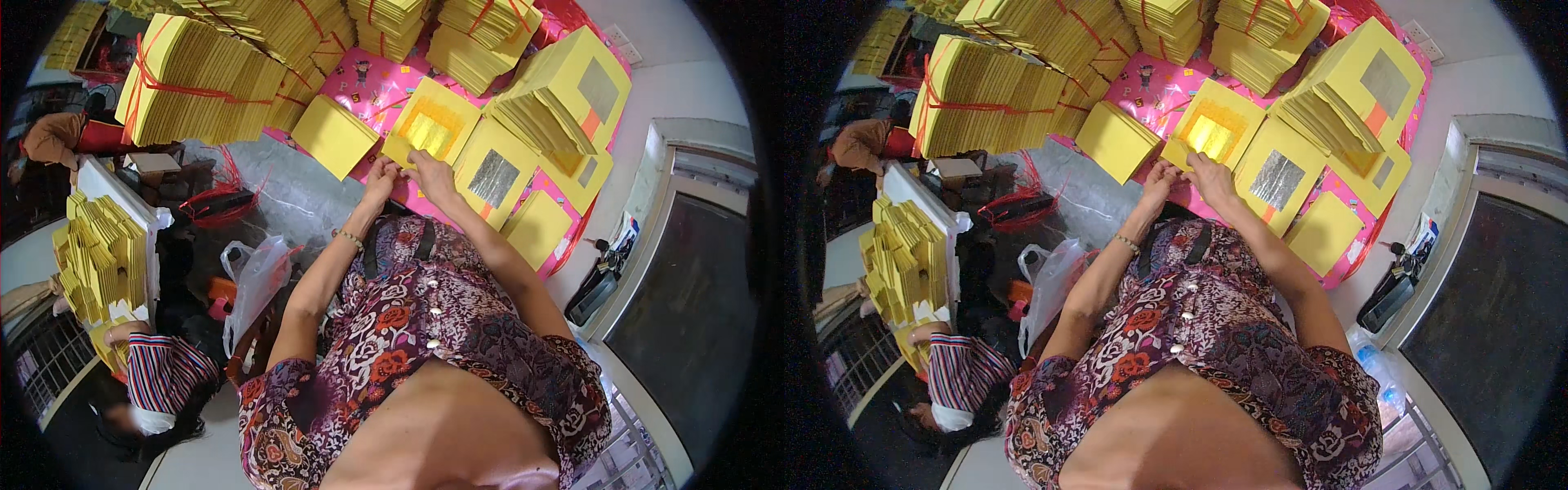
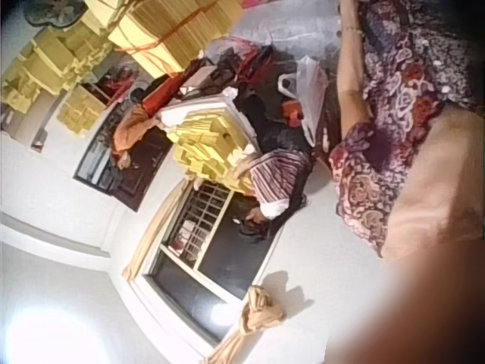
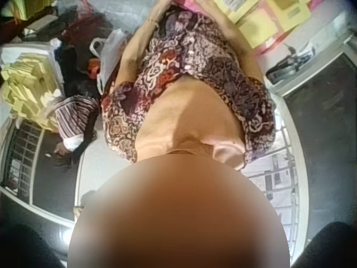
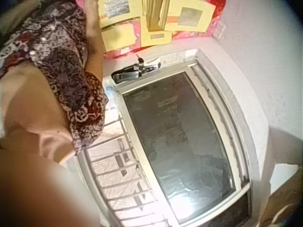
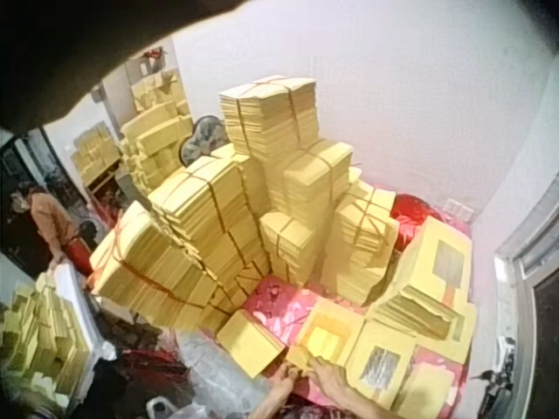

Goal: Counting and bundling stacks of yellow paper using red string.

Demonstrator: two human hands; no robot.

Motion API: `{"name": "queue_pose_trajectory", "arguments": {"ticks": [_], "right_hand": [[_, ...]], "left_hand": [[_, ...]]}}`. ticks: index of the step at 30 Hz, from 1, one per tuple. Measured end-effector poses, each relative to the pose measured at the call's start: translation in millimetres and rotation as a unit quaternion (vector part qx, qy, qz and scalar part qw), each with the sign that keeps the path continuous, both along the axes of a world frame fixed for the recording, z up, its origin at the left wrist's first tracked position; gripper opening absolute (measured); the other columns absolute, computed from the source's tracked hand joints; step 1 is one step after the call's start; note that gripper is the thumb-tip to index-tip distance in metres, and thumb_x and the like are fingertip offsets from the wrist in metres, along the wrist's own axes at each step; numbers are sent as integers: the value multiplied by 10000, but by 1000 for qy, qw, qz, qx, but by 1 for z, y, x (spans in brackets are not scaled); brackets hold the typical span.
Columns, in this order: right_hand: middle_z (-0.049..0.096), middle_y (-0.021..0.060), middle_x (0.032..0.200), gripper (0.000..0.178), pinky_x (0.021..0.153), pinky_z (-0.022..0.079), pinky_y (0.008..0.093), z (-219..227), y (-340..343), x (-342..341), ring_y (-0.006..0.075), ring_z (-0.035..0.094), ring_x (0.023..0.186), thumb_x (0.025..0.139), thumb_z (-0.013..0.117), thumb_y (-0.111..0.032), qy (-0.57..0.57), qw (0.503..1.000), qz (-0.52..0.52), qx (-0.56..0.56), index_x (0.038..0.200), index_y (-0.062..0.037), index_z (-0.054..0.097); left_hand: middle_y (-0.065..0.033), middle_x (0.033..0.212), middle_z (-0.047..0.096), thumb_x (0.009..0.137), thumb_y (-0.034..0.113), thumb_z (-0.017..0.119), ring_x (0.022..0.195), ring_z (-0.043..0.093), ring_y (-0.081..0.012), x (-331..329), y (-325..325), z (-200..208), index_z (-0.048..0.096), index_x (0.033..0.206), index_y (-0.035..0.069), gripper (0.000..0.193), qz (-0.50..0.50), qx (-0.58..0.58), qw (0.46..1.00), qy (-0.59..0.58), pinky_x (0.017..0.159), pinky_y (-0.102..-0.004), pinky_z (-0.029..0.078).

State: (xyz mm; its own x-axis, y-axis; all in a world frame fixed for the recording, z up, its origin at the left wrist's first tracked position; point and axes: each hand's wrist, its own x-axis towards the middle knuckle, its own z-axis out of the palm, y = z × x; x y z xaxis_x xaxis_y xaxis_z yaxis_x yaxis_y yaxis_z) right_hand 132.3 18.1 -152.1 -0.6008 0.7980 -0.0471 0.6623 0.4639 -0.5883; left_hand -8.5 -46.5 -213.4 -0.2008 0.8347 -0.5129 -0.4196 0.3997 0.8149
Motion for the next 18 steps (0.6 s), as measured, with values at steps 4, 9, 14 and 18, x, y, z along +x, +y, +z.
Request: {"name": "queue_pose_trajectory", "arguments": {"ticks": [4,9,14,18], "right_hand": [[609,113,896,266,628,514,451,-2,3,2,349,633,761,818,661,-234,-5,1000,-13,-18,985,-90,513],[626,102,899,270,639,520,443,0,4,1,338,642,764,815,665,-252,-26,999,-27,-35,981,-94,522],[633,98,917,311,637,522,440,8,3,-2,335,645,771,792,694,-266,-24,999,-14,-24,987,-92,526],[632,99,908,310,635,520,442,6,2,-2,334,645,765,787,700,-255,-15,1000,-15,-15,983,-93,523]], "left_hand": [[-56,1004,593,955,51,458,872,591,-145,1,0,5,457,1187,23,234,2,-1,1000,-20,821,-261,484],[-51,974,596,956,17,440,847,587,-133,2,1,12,456,1179,8,223,14,-35,998,-47,803,-252,474],[-7,876,592,950,62,499,778,569,-95,0,1,-1,492,1114,22,169,27,8,999,-27,701,-208,461],[8,849,582,945,89,529,757,560,-83,0,2,-10,506,1087,31,156,36,27,999,-18,669,-196,450]]}}
